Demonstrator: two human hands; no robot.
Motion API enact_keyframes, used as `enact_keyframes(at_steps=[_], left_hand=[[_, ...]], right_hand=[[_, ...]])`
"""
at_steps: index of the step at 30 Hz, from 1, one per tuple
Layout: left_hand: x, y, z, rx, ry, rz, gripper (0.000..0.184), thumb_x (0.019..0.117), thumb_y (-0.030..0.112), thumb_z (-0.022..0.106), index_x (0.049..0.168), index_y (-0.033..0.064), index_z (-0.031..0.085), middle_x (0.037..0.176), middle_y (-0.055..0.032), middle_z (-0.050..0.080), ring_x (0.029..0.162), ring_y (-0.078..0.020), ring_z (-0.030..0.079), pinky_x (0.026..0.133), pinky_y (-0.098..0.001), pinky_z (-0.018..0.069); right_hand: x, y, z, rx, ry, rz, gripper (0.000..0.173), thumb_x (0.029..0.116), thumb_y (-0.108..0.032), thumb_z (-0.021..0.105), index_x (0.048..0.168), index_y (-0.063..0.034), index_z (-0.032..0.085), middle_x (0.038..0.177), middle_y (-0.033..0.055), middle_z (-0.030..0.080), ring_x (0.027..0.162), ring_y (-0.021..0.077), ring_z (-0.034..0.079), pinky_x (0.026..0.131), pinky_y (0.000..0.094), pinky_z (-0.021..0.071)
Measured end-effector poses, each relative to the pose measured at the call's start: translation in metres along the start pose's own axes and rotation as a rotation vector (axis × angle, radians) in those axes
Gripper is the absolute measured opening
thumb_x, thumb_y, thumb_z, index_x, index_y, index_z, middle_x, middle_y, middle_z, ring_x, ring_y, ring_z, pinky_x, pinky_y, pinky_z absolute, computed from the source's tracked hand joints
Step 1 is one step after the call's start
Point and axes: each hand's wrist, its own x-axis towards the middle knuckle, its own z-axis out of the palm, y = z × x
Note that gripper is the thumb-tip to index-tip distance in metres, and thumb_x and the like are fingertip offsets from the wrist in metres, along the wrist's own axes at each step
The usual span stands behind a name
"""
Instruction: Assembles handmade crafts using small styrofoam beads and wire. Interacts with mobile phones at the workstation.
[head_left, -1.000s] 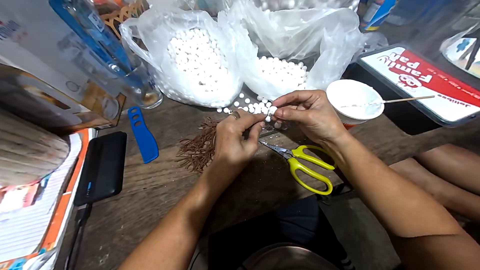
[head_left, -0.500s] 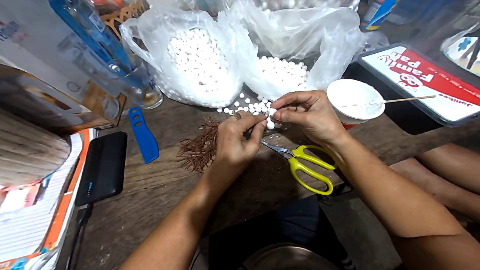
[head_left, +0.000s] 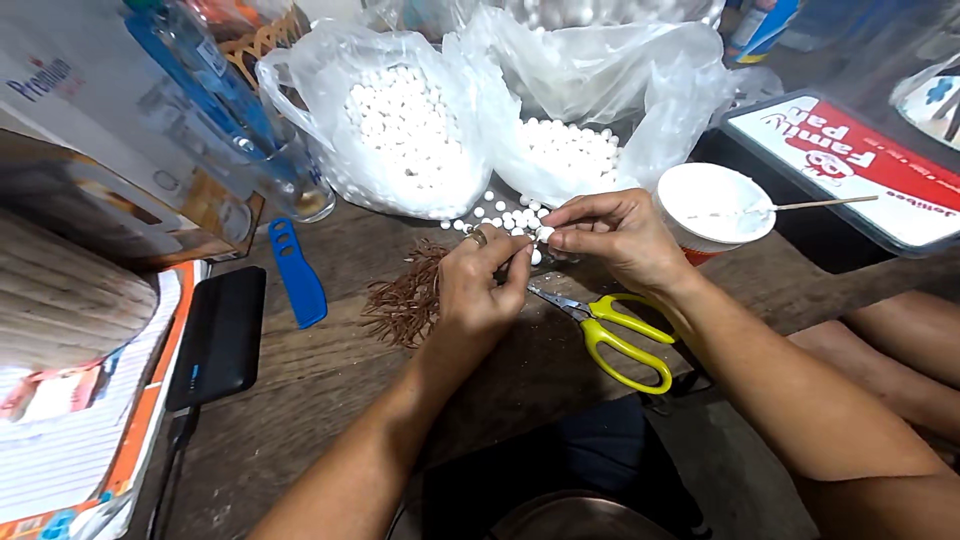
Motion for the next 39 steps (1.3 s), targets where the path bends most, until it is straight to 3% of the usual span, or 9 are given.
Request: enact_keyframes(at_steps=[9, 15, 19, 22, 25, 31, 36, 39], left_hand=[[0.000, 0.000, 0.001, -0.098, 0.028, -0.051, 0.014, 0.0911, 0.004, 0.064, 0.090, -0.0011, 0.077, 0.083, -0.0068, 0.069, 0.076, -0.0017, 0.061, 0.069, -0.0140, 0.0473], [0.000, 0.002, 0.002, -0.134, 0.048, -0.057, 0.014, 0.0904, 0.003, 0.064, 0.090, -0.0020, 0.077, 0.085, -0.0072, 0.070, 0.079, -0.0014, 0.062, 0.071, -0.0143, 0.0477], [-0.001, 0.002, 0.003, -0.101, 0.038, -0.052, 0.014, 0.0905, 0.004, 0.064, 0.091, -0.0009, 0.077, 0.086, -0.0073, 0.071, 0.080, -0.0026, 0.063, 0.072, -0.0149, 0.0485], [-0.001, 0.002, 0.003, -0.081, 0.034, -0.044, 0.013, 0.0905, 0.003, 0.065, 0.091, -0.0012, 0.077, 0.085, -0.0081, 0.070, 0.080, -0.0035, 0.063, 0.072, -0.0145, 0.0485], [-0.002, 0.001, 0.003, -0.078, 0.033, -0.034, 0.014, 0.0899, 0.002, 0.064, 0.090, -0.0020, 0.077, 0.083, -0.0087, 0.070, 0.078, -0.0040, 0.062, 0.071, -0.0148, 0.0476], [-0.001, 0.002, 0.004, -0.056, 0.033, -0.011, 0.013, 0.0892, 0.001, 0.064, 0.087, -0.0037, 0.076, 0.079, -0.0087, 0.065, 0.075, -0.0046, 0.060, 0.069, -0.0133, 0.0465], [0.001, 0.003, 0.001, -0.147, -0.015, -0.124, 0.013, 0.0914, 0.003, 0.067, 0.098, -0.0027, 0.077, 0.090, -0.0085, 0.072, 0.078, -0.0013, 0.063, 0.070, -0.0143, 0.0493], [0.009, 0.008, -0.007, -0.482, -0.014, -0.410, 0.016, 0.0929, -0.008, 0.064, 0.105, -0.0047, 0.073, 0.096, -0.0041, 0.074, 0.079, -0.0005, 0.069, 0.073, -0.0165, 0.0581]], right_hand=[[-0.001, 0.001, 0.000, 0.040, -0.005, 0.019, 0.021, 0.0858, 0.012, 0.068, 0.097, -0.0036, 0.076, 0.081, -0.0017, 0.076, 0.070, 0.0057, 0.071, 0.069, 0.0224, 0.0624], [-0.003, -0.002, 0.001, 0.005, -0.042, -0.035, 0.025, 0.0829, 0.014, 0.068, 0.103, -0.0005, 0.074, 0.089, 0.0002, 0.076, 0.075, 0.0069, 0.072, 0.074, 0.0238, 0.0634], [-0.003, -0.001, 0.001, -0.051, -0.029, -0.054, 0.022, 0.0831, 0.011, 0.070, 0.100, -0.0021, 0.075, 0.085, -0.0022, 0.075, 0.071, 0.0036, 0.070, 0.070, 0.0201, 0.0614], [-0.003, -0.001, 0.001, -0.108, -0.045, -0.107, 0.019, 0.0839, 0.009, 0.070, 0.099, -0.0015, 0.074, 0.091, -0.0017, 0.074, 0.075, 0.0021, 0.069, 0.071, 0.0187, 0.0602], [-0.004, -0.002, 0.001, -0.157, -0.059, -0.143, 0.017, 0.0839, 0.008, 0.070, 0.098, 0.0000, 0.074, 0.093, 0.0002, 0.071, 0.073, 0.0012, 0.065, 0.066, 0.0167, 0.0580], [-0.003, 0.000, 0.004, -0.197, -0.066, -0.198, 0.014, 0.0840, 0.005, 0.071, 0.096, 0.0009, 0.075, 0.092, 0.0008, 0.071, 0.074, 0.0009, 0.064, 0.068, 0.0162, 0.0565], [-0.002, -0.001, 0.004, -0.226, -0.004, -0.218, 0.014, 0.0847, 0.005, 0.071, 0.098, 0.0015, 0.075, 0.093, 0.0008, 0.070, 0.071, -0.0009, 0.061, 0.065, 0.0145, 0.0546], [-0.001, -0.005, -0.002, -0.261, 0.051, -0.242, 0.024, 0.0884, 0.000, 0.070, 0.112, 0.0036, 0.071, 0.104, 0.0030, 0.070, 0.078, 0.0003, 0.061, 0.069, 0.0154, 0.0537]])
